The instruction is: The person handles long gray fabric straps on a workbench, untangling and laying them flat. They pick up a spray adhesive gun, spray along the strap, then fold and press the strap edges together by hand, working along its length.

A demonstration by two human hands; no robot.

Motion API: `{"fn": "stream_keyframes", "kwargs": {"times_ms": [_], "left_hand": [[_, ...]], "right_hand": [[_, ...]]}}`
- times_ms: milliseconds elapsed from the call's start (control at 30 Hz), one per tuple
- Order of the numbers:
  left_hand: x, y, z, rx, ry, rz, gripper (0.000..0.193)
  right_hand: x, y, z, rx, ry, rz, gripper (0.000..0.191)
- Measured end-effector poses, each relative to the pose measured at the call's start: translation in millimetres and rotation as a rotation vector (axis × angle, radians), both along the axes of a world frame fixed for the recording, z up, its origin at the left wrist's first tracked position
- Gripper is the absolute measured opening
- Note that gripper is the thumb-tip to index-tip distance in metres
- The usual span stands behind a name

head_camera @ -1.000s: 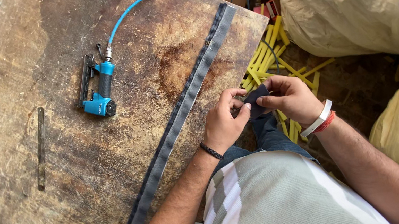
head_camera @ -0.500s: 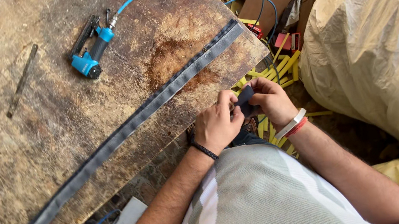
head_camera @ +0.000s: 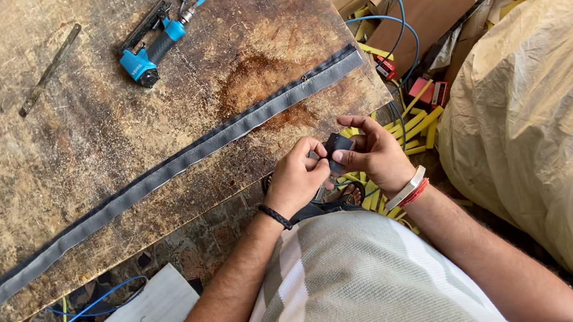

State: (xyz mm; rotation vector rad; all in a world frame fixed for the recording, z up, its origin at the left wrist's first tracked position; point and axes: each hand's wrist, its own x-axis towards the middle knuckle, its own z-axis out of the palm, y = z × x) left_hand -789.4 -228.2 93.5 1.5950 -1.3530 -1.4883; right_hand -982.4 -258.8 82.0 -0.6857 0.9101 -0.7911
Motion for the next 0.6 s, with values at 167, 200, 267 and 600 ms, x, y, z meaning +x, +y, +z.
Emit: {"fn": "stream_keyframes", "kwargs": {"times_ms": [167, 200, 267, 600], "left_hand": [[8, -12, -23, 0.106, 0.403, 0.046, 0.008], [10, -15, -29, 0.133, 0.462, 0.072, 0.008], [14, -24, -41, 0.194, 0.559, 0.119, 0.01], [38, -98, -106, 0.501, 0.748, 0.238, 0.013]], "right_hand": [[-1, -10, -11, -0.036, -0.078, 0.081, 0.058], [-1, -14, -15, 0.02, -0.131, 0.095, 0.049], [2, -22, -27, 0.132, -0.238, 0.118, 0.032], [45, -64, -82, 0.151, -0.087, -0.199, 0.014]]}}
